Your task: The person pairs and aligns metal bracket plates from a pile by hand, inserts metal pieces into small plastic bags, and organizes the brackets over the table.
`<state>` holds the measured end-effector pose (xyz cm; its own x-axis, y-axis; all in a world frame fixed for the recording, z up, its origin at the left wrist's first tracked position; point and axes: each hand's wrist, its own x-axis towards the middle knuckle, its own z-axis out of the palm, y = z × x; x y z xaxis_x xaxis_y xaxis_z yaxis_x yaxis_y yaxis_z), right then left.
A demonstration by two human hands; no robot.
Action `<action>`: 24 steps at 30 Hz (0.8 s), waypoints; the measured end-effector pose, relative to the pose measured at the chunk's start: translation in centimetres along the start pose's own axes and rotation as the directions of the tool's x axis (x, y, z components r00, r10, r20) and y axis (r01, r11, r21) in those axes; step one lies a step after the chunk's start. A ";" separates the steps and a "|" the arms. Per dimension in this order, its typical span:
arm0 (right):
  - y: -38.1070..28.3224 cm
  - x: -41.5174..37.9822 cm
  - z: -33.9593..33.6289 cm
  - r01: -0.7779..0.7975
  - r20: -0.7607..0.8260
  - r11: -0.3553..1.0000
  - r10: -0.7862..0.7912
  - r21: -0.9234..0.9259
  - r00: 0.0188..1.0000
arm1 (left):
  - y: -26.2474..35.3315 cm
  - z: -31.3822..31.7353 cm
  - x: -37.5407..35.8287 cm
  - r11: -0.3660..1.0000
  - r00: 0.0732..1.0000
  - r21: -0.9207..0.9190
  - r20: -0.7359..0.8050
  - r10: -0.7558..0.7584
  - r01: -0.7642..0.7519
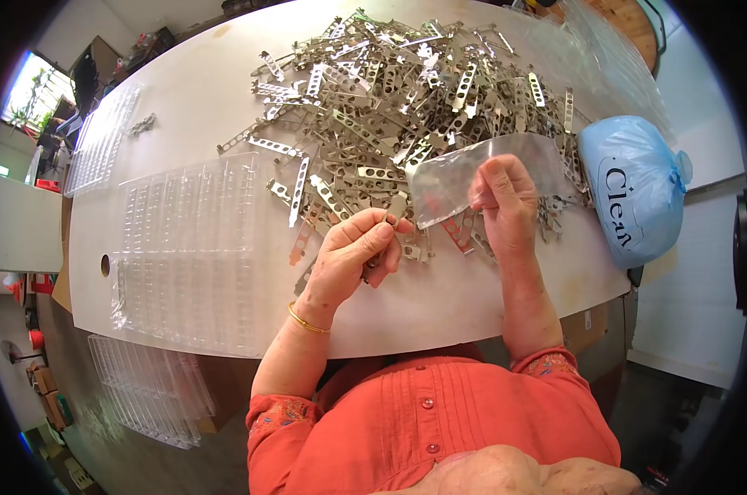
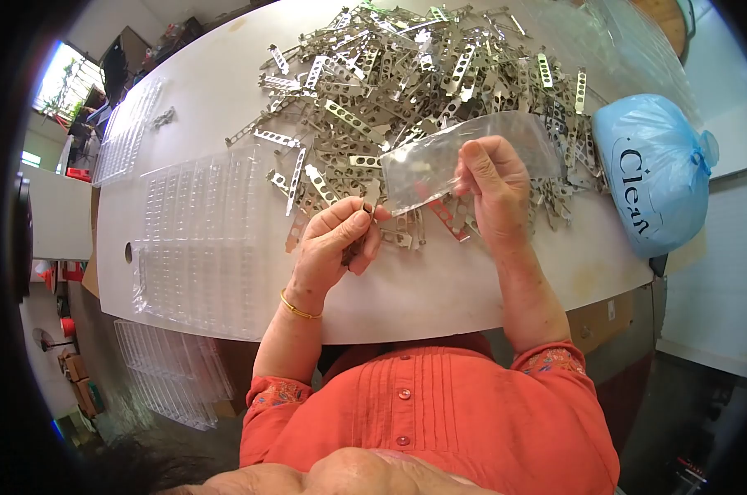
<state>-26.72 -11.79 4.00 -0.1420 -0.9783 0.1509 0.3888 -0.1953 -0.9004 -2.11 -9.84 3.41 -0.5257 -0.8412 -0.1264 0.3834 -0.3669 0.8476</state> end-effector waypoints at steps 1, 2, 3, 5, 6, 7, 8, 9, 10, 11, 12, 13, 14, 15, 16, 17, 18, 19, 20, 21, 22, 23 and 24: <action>0.0 0.0 0.0 0.006 0.026 1.000 -0.006 -0.002 1.000 | 0.1 0.0 0.0 1.000 1.000 -0.002 0.028 -0.013 0.013; 0.0 -0.1 0.1 0.005 0.025 1.000 -0.005 -0.001 1.000 | 0.1 0.0 0.0 1.000 0.998 -0.003 0.055 -0.026 0.026; -0.1 -0.1 0.2 0.002 0.037 1.000 -0.001 -0.011 0.999 | 0.1 0.1 0.0 1.000 0.998 -0.003 0.054 -0.026 0.027; -0.3 -0.2 0.3 -0.002 0.049 1.000 0.003 -0.022 0.999 | -0.1 0.3 -0.1 0.998 0.998 0.009 0.016 -0.060 0.059; -0.3 -0.2 0.3 -0.010 0.055 1.000 0.011 -0.024 0.998 | -0.1 0.3 -0.1 0.998 0.998 0.008 0.016 -0.060 0.060; -0.3 -0.3 0.4 -0.018 0.061 1.000 0.019 -0.025 0.998 | 0.0 0.3 -0.1 0.997 0.997 0.018 0.024 -0.072 0.072; -0.3 -0.3 0.4 -0.018 0.060 1.000 0.020 -0.025 0.998 | 0.0 0.3 -0.1 0.996 0.996 0.029 0.033 -0.084 0.083; -0.4 -0.4 0.5 -0.006 0.066 0.997 0.012 -0.080 0.998 | 0.2 0.4 -0.2 0.996 0.996 0.028 0.033 -0.084 0.083; -0.4 -0.4 0.6 0.006 0.071 0.991 0.003 -0.135 0.997 | 0.4 0.6 -0.2 0.996 0.996 0.053 0.052 -0.078 0.075; -0.4 -0.5 0.5 0.007 0.069 0.991 0.002 -0.137 0.998 | 0.5 0.7 -0.1 0.995 0.995 0.078 0.074 -0.072 0.066; -0.4 -0.5 0.5 -0.015 0.131 0.984 0.039 -0.180 0.991 | 0.3 0.7 -0.1 0.995 0.994 0.077 0.076 -0.074 0.068; -0.4 -0.6 0.4 -0.037 0.192 0.974 0.081 -0.223 0.978 | 0.1 0.6 0.0 0.996 0.994 0.069 0.093 -0.056 0.050; -0.5 -0.7 0.5 -0.038 0.191 0.974 0.082 -0.224 0.978 | 0.0 0.6 0.0 0.998 0.993 0.061 0.109 -0.037 0.030; -0.8 -0.8 0.6 -0.128 0.214 0.955 0.189 -0.269 0.958 | 0.1 0.7 -0.1 0.998 0.993 0.061 0.108 -0.037 0.031; -0.9 -0.9 0.7 -0.214 0.231 0.925 0.293 -0.315 0.928 | 0.2 0.9 -0.1 0.996 0.995 0.082 0.095 -0.043 0.035; -0.9 -1.0 0.9 -0.215 0.229 0.924 0.294 -0.315 0.928 | 0.3 1.0 -0.2 0.994 0.995 0.102 0.082 -0.048 0.039; -0.8 -1.0 1.3 -0.213 0.257 0.932 0.291 -0.294 0.921 | 0.1 1.0 -0.1 0.994 0.995 0.100 0.085 -0.049 0.040; -0.8 -1.1 1.6 -0.210 0.285 0.939 0.288 -0.272 0.914 | -0.2 0.8 -0.1 0.991 0.996 0.121 0.069 -0.062 0.053; -0.9 -1.2 1.9 -0.209 0.283 0.939 0.287 -0.275 0.915 | -0.4 0.7 -0.1 0.988 0.996 0.143 0.053 -0.073 0.065; -1.2 -1.4 2.2 -0.225 0.290 0.915 0.327 -0.336 0.899 | -0.3 0.8 -0.1 0.988 0.996 0.142 0.055 -0.072 0.064; -1.2 -1.5 2.5 -0.238 0.294 0.887 0.368 -0.395 0.882 | -0.3 0.8 -0.1 0.984 0.996 0.166 0.052 -0.070 0.061; -0.8 -1.5 2.4 -0.239 0.294 0.887 0.368 -0.395 0.882 | -0.3 0.9 -0.2 0.980 0.996 0.189 0.048 -0.069 0.058; -0.3 -1.6 2.3 -0.273 0.344 0.886 0.406 -0.374 0.847 | -0.4 0.9 -0.2 0.980 0.996 0.189 0.049 -0.069 0.059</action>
<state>-24.48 -10.33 4.97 0.3504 -0.9315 -0.0972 0.0427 0.1196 -0.9919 -2.88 -9.17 3.58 -0.5876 -0.7933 -0.1593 0.2014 -0.3340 0.9208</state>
